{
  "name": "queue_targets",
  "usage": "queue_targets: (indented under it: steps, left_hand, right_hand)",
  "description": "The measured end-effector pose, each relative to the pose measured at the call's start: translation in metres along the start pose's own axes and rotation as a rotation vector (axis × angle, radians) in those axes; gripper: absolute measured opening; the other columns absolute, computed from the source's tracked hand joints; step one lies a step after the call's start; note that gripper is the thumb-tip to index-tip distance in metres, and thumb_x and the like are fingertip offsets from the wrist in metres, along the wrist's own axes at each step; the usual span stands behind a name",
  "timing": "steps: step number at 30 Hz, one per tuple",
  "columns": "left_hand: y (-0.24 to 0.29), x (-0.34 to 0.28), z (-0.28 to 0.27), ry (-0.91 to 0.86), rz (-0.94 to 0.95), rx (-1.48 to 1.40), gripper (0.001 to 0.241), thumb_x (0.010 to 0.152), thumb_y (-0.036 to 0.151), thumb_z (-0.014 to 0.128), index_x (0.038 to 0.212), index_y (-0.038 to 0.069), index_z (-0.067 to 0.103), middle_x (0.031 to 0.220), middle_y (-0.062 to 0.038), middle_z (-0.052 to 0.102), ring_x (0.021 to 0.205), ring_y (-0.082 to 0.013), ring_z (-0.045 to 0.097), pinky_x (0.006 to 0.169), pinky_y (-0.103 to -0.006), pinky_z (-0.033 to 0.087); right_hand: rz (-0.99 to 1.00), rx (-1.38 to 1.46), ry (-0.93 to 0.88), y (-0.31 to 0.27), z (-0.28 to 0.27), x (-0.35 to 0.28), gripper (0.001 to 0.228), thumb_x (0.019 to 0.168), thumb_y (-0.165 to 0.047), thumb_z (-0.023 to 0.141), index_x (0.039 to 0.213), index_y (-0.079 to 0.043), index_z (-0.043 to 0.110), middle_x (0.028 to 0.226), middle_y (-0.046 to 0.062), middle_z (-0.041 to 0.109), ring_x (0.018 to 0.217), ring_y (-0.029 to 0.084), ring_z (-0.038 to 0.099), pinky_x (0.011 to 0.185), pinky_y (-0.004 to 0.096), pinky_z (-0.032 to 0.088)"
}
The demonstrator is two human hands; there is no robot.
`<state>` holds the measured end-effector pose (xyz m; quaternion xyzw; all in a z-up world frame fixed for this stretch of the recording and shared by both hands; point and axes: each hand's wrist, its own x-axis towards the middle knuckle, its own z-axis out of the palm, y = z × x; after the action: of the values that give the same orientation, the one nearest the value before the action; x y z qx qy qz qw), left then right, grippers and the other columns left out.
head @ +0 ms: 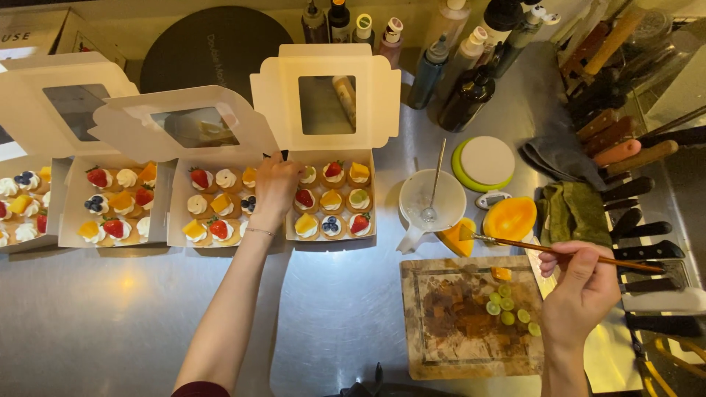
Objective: Preparing fruit and decorating cupcakes with fruit toppings.
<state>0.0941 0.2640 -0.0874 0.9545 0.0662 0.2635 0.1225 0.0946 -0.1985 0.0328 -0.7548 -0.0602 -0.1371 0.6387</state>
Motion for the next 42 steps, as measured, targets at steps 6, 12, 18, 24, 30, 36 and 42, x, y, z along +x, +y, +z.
queue_targets:
  steps: [6, 12, 18, 24, 30, 36, 42]
  left_hand:
    - [-0.018, -0.005, 0.02, 0.004, 0.093, 0.164, 0.013, 0.081, 0.014, 0.067, 0.082, 0.013, 0.08, 0.074, -0.004, 0.072, 0.08, -0.0239, 0.057, 0.072, -0.037, 0.047]
    - [-0.027, -0.011, 0.027, 0.03, 0.16, 0.199, 0.006, 0.085, 0.028, 0.08, 0.082, 0.025, 0.076, 0.067, 0.001, 0.064, 0.077, -0.0193, 0.059, 0.068, -0.0308, 0.05]
    - [0.048, -0.015, -0.056, 0.009, -0.012, 0.119, 0.01, 0.096, 0.031, 0.077, 0.102, 0.023, 0.078, 0.089, 0.004, 0.074, 0.082, -0.0191, 0.066, 0.07, -0.0323, 0.054]
    - [0.188, -0.057, -0.083, 0.04, -0.074, -0.568, 0.006, 0.093, 0.014, 0.08, 0.099, 0.015, 0.079, 0.102, -0.004, 0.079, 0.085, -0.0278, 0.071, 0.08, -0.037, 0.055]
    - [0.302, -0.104, -0.03, -0.953, 0.108, -0.517, 0.025, 0.094, 0.018, 0.066, 0.117, 0.009, 0.067, 0.122, -0.015, 0.07, 0.11, -0.0426, 0.067, 0.074, -0.0538, 0.061]
    - [0.389, -0.102, 0.031, -0.642, 0.45, -0.524, 0.014, 0.106, 0.013, 0.056, 0.112, 0.007, 0.067, 0.109, -0.011, 0.068, 0.105, -0.0249, 0.066, 0.084, -0.0299, 0.056]
    - [0.409, -0.116, 0.078, -0.307, 0.659, -0.236, 0.015, 0.082, 0.001, 0.076, 0.095, 0.006, 0.073, 0.095, -0.013, 0.059, 0.092, -0.0276, 0.055, 0.076, -0.0349, 0.04]
  right_hand:
    - [-0.012, -0.054, -0.011, 0.019, 0.03, 0.013, 0.024, 0.123, -0.014, 0.038, 0.113, 0.0, 0.053, 0.099, 0.009, 0.061, 0.085, 0.015, 0.06, 0.078, 0.024, 0.051]
    - [-0.1, -0.149, -0.014, 0.045, 0.089, 0.024, 0.033, 0.118, -0.017, 0.046, 0.097, 0.0, 0.066, 0.077, 0.013, 0.066, 0.065, 0.014, 0.057, 0.061, 0.025, 0.051]
    - [-0.252, -0.426, -0.17, 0.086, 0.118, 0.022, 0.018, 0.106, -0.011, 0.064, 0.093, -0.002, 0.073, 0.076, 0.016, 0.07, 0.073, 0.035, 0.071, 0.068, 0.043, 0.057]
    - [-0.342, -0.446, -0.097, 0.083, 0.111, 0.022, 0.017, 0.103, -0.014, 0.067, 0.092, -0.003, 0.075, 0.08, 0.013, 0.073, 0.076, 0.033, 0.073, 0.069, 0.039, 0.059]
    - [-0.197, -0.223, -0.091, 0.039, 0.038, 0.016, 0.025, 0.108, -0.019, 0.058, 0.098, -0.006, 0.076, 0.082, 0.007, 0.077, 0.077, 0.021, 0.074, 0.07, 0.031, 0.061]
    - [-0.004, 0.126, 0.501, 0.003, -0.117, -0.019, 0.043, 0.113, -0.042, 0.043, 0.102, -0.006, 0.065, 0.075, 0.006, 0.065, 0.064, 0.01, 0.061, 0.058, 0.018, 0.049]
    - [0.04, 0.117, 0.667, 0.0, -0.168, -0.08, 0.034, 0.119, -0.033, 0.041, 0.107, -0.008, 0.061, 0.077, 0.005, 0.063, 0.066, 0.01, 0.059, 0.06, 0.018, 0.048]
